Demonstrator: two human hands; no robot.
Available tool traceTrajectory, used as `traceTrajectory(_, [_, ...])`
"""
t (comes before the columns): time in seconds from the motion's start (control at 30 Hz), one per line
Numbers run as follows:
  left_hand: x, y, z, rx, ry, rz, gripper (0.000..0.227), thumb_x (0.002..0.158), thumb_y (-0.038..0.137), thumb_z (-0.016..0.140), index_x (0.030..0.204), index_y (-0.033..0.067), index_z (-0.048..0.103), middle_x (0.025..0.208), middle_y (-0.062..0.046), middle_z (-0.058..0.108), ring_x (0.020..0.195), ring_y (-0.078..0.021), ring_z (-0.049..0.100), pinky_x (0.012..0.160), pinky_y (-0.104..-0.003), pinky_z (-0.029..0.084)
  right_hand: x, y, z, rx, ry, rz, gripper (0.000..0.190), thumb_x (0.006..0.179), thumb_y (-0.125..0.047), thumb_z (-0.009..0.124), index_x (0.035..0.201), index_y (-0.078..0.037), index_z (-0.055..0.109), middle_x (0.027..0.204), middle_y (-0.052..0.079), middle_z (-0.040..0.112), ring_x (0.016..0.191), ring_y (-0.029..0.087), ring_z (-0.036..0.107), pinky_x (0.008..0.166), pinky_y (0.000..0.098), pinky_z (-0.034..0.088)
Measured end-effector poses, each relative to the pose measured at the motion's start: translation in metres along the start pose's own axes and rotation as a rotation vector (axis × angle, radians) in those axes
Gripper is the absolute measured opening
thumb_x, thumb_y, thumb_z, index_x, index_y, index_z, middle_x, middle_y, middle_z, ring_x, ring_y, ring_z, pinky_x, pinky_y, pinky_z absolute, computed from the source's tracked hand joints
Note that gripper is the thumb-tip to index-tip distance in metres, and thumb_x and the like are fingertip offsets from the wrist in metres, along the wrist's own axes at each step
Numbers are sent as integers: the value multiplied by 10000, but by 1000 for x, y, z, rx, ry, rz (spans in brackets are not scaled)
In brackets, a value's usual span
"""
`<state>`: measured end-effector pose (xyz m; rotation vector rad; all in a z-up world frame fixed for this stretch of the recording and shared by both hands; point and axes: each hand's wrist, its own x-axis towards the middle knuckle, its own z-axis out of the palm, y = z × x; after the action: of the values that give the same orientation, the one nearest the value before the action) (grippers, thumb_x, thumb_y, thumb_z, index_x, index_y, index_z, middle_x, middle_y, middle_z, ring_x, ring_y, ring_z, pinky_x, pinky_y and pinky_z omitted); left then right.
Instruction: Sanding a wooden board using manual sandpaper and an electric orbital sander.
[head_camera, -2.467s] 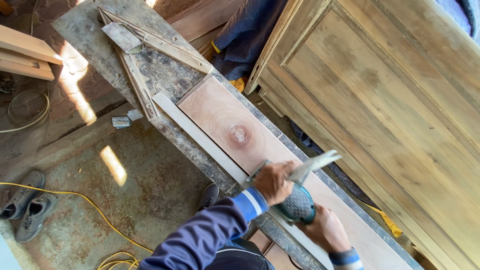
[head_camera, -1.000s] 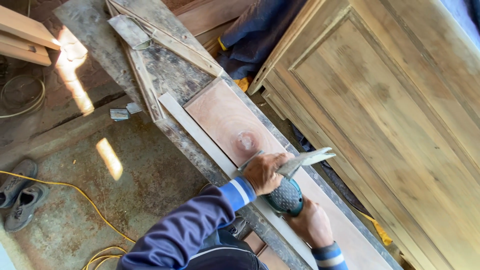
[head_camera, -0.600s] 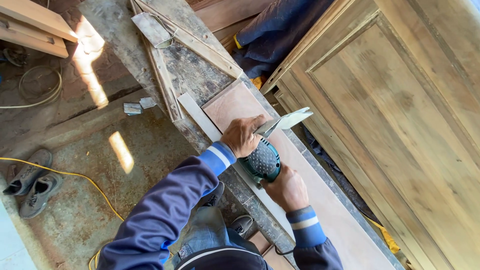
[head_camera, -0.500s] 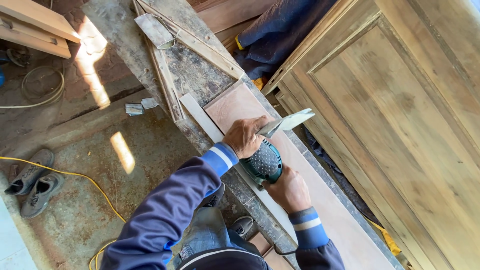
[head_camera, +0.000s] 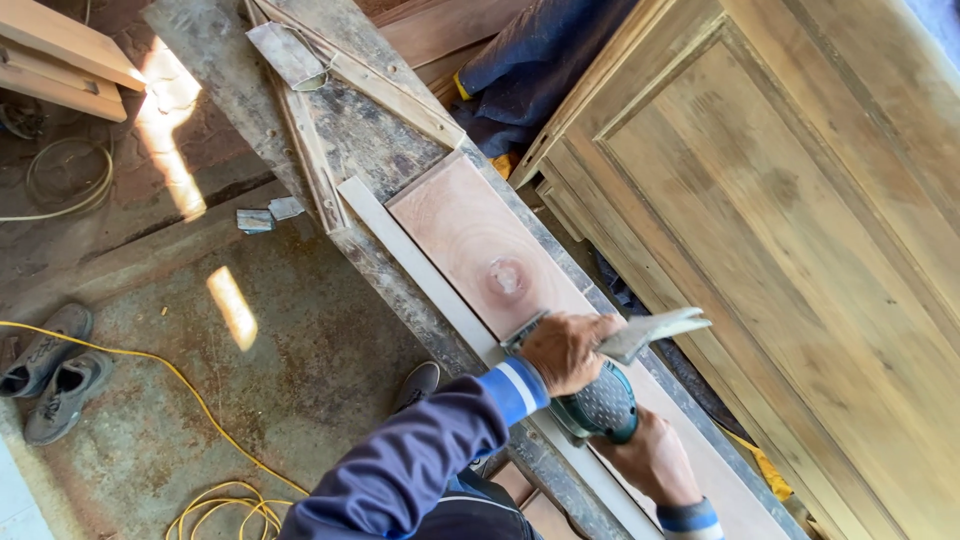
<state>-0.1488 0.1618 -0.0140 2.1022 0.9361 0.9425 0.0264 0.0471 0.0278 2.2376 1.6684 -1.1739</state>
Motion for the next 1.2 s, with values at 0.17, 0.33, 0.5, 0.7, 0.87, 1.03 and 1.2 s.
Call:
traceTrajectory(0.17, [-13, 42, 49, 5, 0, 96, 328, 862, 38, 688, 1176, 58, 595, 809, -149, 714, 684, -247, 710, 665, -385, 616, -27, 71, 5, -5, -25, 97, 392, 715, -310, 860, 1021, -94, 743, 886, 95, 847, 791, 220, 814, 836, 377, 673])
traceTrajectory(0.33, [-19, 89, 99, 13, -36, 292, 236, 944, 99, 639, 1173, 68, 593, 831, -140, 706, 709, -234, 703, 670, -383, 600, -43, 172, 37, 8, 60, 197, 630, 641, -340, 949, 1175, -121, 697, 974, 99, 825, 933, 261, 808, 954, 411, 626])
traceTrajectory(0.5, [-30, 125, 163, 253, -173, 383, 156, 1054, 211, 562, 1124, 84, 619, 694, -110, 656, 564, -160, 656, 503, -313, 526, -40, 261, 63, 145, 169, 201, 1039, 552, -312, 1033, 1387, -83, 459, 1252, 144, 664, 1193, 289, 657, 1105, 438, 489])
traceTrajectory(0.7, [-1, 118, 142, 189, -195, 362, 152, 1075, 192, 548, 1104, 71, 635, 656, -72, 635, 593, -185, 664, 547, -355, 535, -40, 230, 33, 165, 240, 34, 976, 543, -312, 995, 1346, -55, 504, 1232, 170, 675, 1151, 279, 666, 1044, 438, 512])
traceTrajectory(0.87, [20, 92, 112, 207, -152, 274, 164, 1020, 207, 596, 1125, 91, 645, 794, -104, 699, 673, -212, 713, 628, -345, 569, -23, 141, -12, 197, 179, 68, 858, 581, -290, 983, 1278, -36, 552, 1114, 164, 750, 1002, 289, 759, 957, 410, 587])
traceTrajectory(1.03, [40, 62, 62, 198, -147, 205, 222, 941, 184, 662, 1143, 93, 647, 810, -118, 707, 684, -234, 724, 631, -357, 582, 7, 74, -37, 119, 86, 35, 661, 621, -291, 951, 1167, -48, 668, 1019, 146, 813, 913, 273, 809, 900, 386, 626])
traceTrajectory(1.2, [62, 22, 17, 243, -139, 153, 270, 826, 165, 729, 1070, 129, 619, 850, -104, 722, 749, -266, 733, 720, -397, 601, 46, 21, -46, 80, 112, -12, 685, 604, -289, 933, 1170, -52, 629, 954, 150, 797, 855, 279, 797, 842, 390, 636])
